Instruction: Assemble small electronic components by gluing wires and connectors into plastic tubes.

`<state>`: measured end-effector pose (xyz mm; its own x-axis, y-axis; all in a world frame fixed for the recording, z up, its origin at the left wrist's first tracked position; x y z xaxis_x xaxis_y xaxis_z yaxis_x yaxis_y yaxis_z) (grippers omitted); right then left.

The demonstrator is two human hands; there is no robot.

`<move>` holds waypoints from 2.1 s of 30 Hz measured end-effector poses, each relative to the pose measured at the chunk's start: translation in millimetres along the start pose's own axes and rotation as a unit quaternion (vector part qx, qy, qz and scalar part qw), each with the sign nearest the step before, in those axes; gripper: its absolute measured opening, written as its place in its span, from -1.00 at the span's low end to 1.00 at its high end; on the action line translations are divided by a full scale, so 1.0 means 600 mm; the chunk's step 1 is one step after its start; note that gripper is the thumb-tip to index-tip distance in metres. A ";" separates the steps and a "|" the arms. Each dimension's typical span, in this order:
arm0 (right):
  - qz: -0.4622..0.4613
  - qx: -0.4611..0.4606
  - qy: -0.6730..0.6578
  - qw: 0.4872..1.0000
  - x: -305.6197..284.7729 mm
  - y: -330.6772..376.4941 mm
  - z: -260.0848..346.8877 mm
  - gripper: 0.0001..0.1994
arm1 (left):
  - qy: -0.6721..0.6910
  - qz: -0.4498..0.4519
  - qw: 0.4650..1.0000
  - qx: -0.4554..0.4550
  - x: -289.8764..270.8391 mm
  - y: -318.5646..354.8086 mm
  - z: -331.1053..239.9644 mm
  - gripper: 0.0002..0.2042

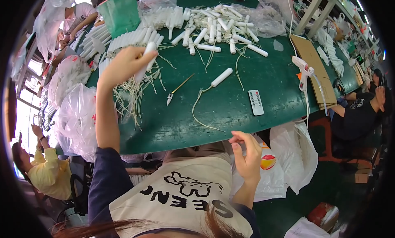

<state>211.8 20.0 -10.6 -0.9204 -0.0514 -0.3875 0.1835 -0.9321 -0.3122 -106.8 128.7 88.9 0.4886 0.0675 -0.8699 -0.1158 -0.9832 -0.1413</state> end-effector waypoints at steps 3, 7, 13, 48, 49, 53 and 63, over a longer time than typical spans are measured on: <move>-0.001 0.014 0.038 0.999 -0.003 0.000 -0.007 -0.80 | -0.196 -0.009 0.976 -0.094 -0.026 -0.084 0.116 -0.39; -0.001 0.032 0.063 0.998 -0.009 0.000 -0.024 -0.85 | -0.256 -0.029 0.951 -0.170 -0.044 -0.145 0.233 -0.38; -0.019 0.057 0.084 0.995 -0.019 -0.006 -0.049 -0.88 | -0.259 0.033 0.938 -0.229 -0.028 -0.189 0.315 -0.35; 0.013 0.090 0.115 0.989 0.016 -0.021 -0.062 -0.92 | -0.182 0.015 0.896 -0.404 -0.144 0.028 0.517 -0.52; 0.006 0.088 0.111 0.990 0.014 -0.020 -0.061 -0.92 | -0.215 0.033 0.886 -0.411 -0.140 0.033 0.519 -0.54; 0.015 0.085 0.101 0.991 0.016 -0.020 -0.060 -0.92 | -0.247 0.034 0.900 -0.358 -0.120 0.058 0.604 -0.53; 0.013 0.076 0.109 0.991 0.017 -0.019 -0.060 -0.92 | -0.217 0.073 0.875 -0.427 -0.102 0.089 0.602 -0.54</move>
<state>212.7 43.2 -42.3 -0.8171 -0.0135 -0.5764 0.1377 -0.9754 -0.1724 -455.2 133.5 -36.3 0.1261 -0.1944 -0.9728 0.6294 -0.7422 0.2299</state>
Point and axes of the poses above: each hand's wrist, its own y-axis away from the middle knuckle, its own x-axis out of the palm, z = x × y, the point moved 9 cm from there along -y, towards the middle knuckle, and after that the axes turned 5 degrees about x, right-handed, at the moved point
